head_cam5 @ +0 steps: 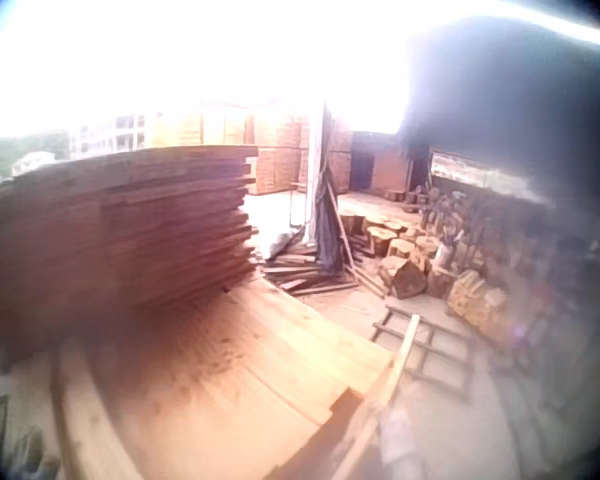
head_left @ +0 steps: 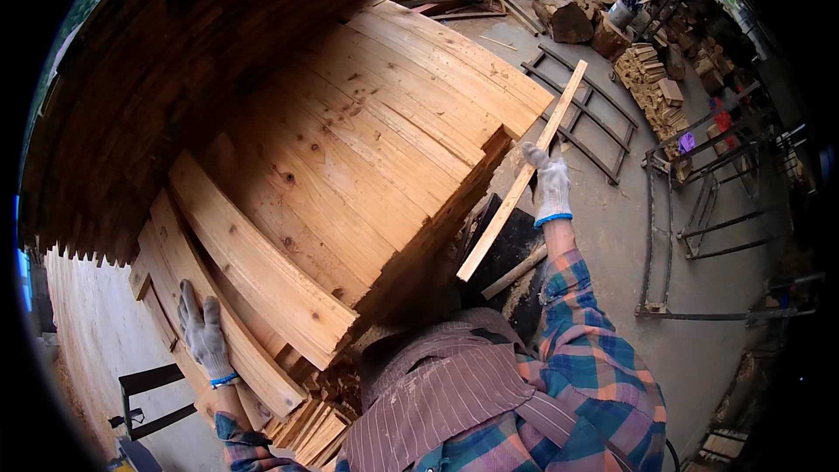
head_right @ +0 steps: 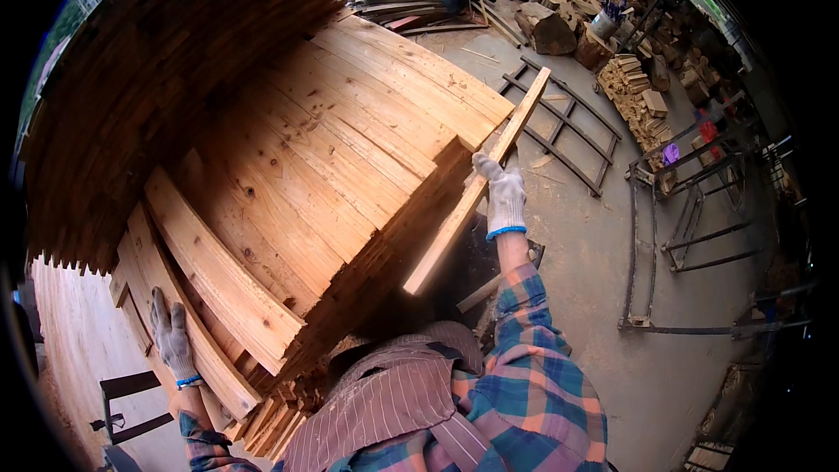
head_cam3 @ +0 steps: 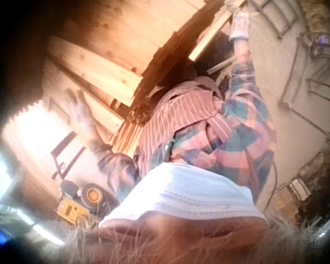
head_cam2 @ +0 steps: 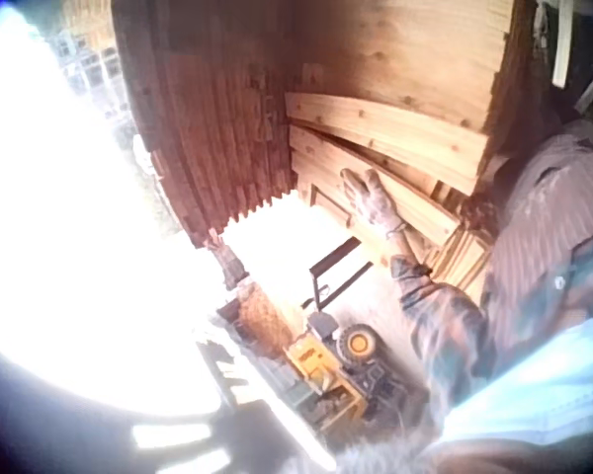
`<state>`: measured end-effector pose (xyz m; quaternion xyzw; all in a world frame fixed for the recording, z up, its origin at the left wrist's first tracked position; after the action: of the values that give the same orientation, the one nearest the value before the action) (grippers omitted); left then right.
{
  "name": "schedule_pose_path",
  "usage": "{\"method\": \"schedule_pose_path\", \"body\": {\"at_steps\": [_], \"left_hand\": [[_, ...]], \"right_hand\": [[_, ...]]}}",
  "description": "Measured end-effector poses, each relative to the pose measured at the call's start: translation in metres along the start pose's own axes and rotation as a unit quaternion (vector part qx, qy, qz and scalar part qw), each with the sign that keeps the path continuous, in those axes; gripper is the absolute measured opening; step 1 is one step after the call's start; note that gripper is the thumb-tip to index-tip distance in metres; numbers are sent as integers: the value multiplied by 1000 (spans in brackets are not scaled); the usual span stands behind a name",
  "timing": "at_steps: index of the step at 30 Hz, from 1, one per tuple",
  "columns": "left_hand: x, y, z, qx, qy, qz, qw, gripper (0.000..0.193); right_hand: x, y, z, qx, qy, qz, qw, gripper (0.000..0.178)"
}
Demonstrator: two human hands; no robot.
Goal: The person repeatedly picks up wooden planks from a large pile and stacks them onto a metal cart. The person wears gloves and an apron while working in a lumber yard. The task involves lifting and placing the planks one by one to build a neat stack on the cart.
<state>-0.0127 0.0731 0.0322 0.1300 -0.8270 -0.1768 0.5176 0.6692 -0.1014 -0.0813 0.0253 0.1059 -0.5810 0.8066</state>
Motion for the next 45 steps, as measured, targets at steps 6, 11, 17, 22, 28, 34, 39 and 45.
{"method": "schedule_pose_path", "body": {"at_steps": [6, 11, 17, 22, 28, 34, 39, 45], "left_hand": [[7, -2, 6, 1, 15, -8, 1000, 65], [7, -2, 12, 8, 23, -2, 1000, 66], [6, -2, 18, 17, 12, -6, 1000, 68], [-1, -1, 16, 27, -12, 6, 1000, 63], [-3, -3, 11, 50, -28, 14, 998, 70], [10, -16, 36, 20, -5, -22, 1000, 70], [1, 10, -7, 43, 22, -4, 999, 81], [14, -3, 2, 54, 94, -25, 994, 79]], "right_hand": [[-47, -25, 127, 214, -286, 226, 906, 92], [-147, -72, 154, 451, -478, 484, 577, 93], [-201, -99, 79, 455, -527, 603, 390, 89], [-202, -90, 87, 396, -551, 626, 384, 88], [-191, -77, 93, 421, -472, 632, 448, 76], [-204, -84, 71, 446, -421, 652, 446, 74], [-238, -124, 94, 385, -488, 611, 490, 83], [-370, -366, 71, 371, -531, 562, 514, 119]]}}
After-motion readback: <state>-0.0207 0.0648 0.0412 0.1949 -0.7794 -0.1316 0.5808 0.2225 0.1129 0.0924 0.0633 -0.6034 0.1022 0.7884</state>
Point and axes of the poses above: each hand's wrist, its own y-axis towards the middle knuckle, its own x-axis out of the back of the hand, z = x × y, the point moved 7 cm from there along y, towards the middle knuckle, and after that the axes turned 14 degrees about -z, right-handed, at the moved point
